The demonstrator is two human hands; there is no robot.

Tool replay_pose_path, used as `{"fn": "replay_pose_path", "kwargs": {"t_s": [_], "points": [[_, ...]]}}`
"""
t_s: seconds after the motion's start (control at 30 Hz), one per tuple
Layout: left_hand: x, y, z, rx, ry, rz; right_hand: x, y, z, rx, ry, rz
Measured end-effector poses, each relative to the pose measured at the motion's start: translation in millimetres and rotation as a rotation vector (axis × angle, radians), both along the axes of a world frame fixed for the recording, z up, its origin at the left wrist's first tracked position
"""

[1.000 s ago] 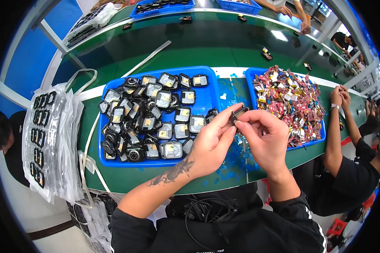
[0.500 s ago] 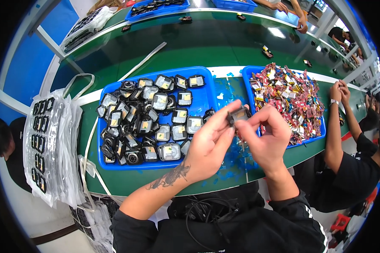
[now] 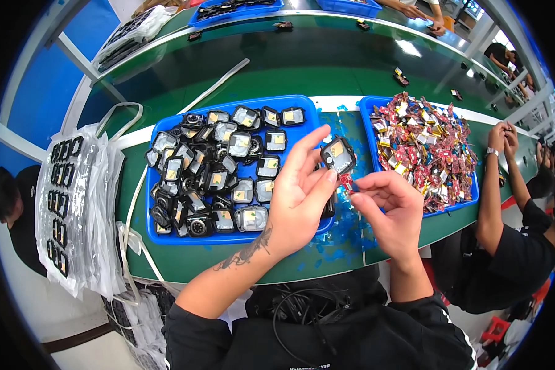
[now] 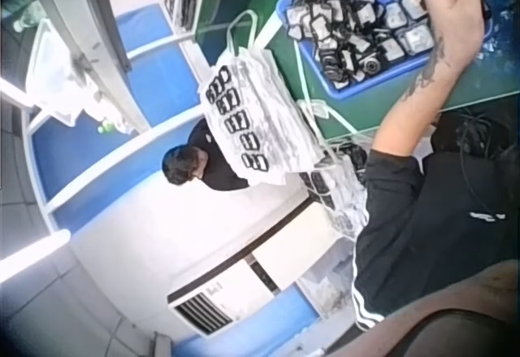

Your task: Assembling small electronic components, including circuit boards and watch-like casings, on a factory production line.

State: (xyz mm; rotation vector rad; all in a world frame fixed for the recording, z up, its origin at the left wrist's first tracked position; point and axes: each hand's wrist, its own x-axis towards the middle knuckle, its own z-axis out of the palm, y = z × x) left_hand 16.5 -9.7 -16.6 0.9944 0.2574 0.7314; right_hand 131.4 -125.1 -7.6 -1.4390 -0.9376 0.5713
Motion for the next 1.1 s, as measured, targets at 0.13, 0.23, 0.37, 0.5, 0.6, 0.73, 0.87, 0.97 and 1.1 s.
{"fn": "replay_pose_path", "kwargs": {"t_s": [0.13, 0.23, 0.37, 0.5, 0.6, 0.73, 0.87, 0.97, 1.1], "points": [[-9, 13, 4, 0.708, 0.274, 0.012, 9, 0, 4, 0.035, 0.229, 0.030], [-13, 11, 10, 0.942, 0.308, 0.123, 15, -2, 6, 0.050, 0.296, 0.100], [-11, 10, 4, 1.143, 0.276, 0.273, 11, 0, 4, 0.041, 0.326, 0.144], [-8, 11, -2, 1.342, 0.267, 0.351, 7, 6, 3, 0.161, 0.250, -0.016], [-8, 11, -2, 1.325, 0.258, 0.364, 22, 3, -3, 0.067, -0.018, -0.118], [-7, 8, -1, 1.263, 0.304, 0.368, 30, 2, 8, -0.136, -0.542, -0.031], [-6, 9, -3, 1.280, 0.278, 0.387, 24, -5, 9, -0.155, 0.064, 0.104], [-7, 9, 0, 1.279, 0.301, 0.344, 24, -5, 5, -0.107, 0.104, 0.112], [-10, 9, 3, 1.169, 0.328, 0.195, 23, -7, 4, -0.025, -0.059, 0.039]]}}
